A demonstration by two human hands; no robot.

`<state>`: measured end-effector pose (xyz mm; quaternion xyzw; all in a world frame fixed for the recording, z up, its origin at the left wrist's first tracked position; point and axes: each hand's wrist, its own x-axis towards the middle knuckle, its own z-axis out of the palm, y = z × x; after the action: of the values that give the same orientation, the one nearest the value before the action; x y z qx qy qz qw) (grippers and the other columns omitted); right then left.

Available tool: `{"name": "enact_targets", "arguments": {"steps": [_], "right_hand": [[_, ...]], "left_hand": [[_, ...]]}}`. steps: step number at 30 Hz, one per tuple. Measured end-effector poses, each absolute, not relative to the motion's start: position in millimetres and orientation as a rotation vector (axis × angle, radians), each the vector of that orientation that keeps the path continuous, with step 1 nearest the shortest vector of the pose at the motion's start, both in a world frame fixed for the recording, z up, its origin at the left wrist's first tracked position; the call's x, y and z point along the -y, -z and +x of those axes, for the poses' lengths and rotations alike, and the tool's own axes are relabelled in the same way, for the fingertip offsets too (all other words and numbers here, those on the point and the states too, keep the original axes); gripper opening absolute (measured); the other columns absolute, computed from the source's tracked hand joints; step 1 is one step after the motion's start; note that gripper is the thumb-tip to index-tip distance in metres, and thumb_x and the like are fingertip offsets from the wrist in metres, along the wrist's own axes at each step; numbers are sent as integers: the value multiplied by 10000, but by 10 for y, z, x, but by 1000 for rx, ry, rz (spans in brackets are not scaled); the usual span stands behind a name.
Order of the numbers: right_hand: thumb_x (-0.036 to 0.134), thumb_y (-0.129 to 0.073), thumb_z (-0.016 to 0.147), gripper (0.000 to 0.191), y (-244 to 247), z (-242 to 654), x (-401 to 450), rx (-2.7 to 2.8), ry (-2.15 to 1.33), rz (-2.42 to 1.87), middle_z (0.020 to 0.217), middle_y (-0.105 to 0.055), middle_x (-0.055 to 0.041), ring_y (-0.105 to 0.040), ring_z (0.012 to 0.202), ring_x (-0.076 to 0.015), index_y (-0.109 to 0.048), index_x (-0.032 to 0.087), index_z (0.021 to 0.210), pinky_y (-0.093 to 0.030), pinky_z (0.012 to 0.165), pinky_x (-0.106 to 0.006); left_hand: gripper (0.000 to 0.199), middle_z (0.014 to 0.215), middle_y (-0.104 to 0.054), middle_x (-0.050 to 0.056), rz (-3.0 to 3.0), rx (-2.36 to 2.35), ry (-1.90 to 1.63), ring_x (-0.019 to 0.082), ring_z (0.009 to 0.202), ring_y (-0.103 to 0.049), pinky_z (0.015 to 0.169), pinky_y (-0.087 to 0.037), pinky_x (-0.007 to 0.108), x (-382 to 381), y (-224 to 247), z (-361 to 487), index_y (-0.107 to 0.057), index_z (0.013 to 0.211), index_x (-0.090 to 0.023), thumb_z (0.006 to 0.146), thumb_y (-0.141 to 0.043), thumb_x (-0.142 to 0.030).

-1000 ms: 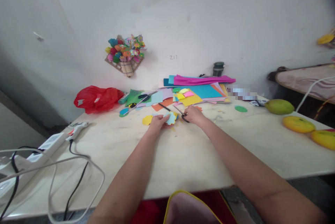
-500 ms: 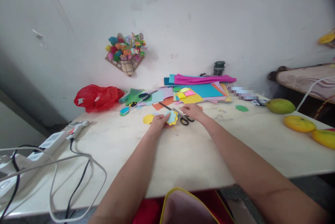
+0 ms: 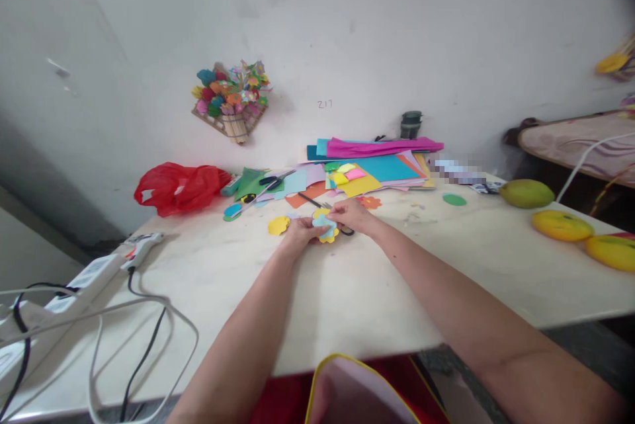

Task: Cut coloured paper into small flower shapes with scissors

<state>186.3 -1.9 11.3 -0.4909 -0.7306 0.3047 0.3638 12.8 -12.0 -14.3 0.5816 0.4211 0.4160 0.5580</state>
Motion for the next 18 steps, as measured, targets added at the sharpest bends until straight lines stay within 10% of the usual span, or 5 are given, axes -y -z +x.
{"name": "enact_targets", "arguments": {"steps": [18], "right_hand": [[398,-524,796,307,-65,1815,-33,1829,-519,-1317,560,-536,7,-493,572,-121,-584,153,621,-347,526,-222]], "left_hand": [[344,587,-656,19,1386,-951,-968,107,473,-575,495,-444,208,146,114,129,-629,719,-150,525,-808,-370]]}}
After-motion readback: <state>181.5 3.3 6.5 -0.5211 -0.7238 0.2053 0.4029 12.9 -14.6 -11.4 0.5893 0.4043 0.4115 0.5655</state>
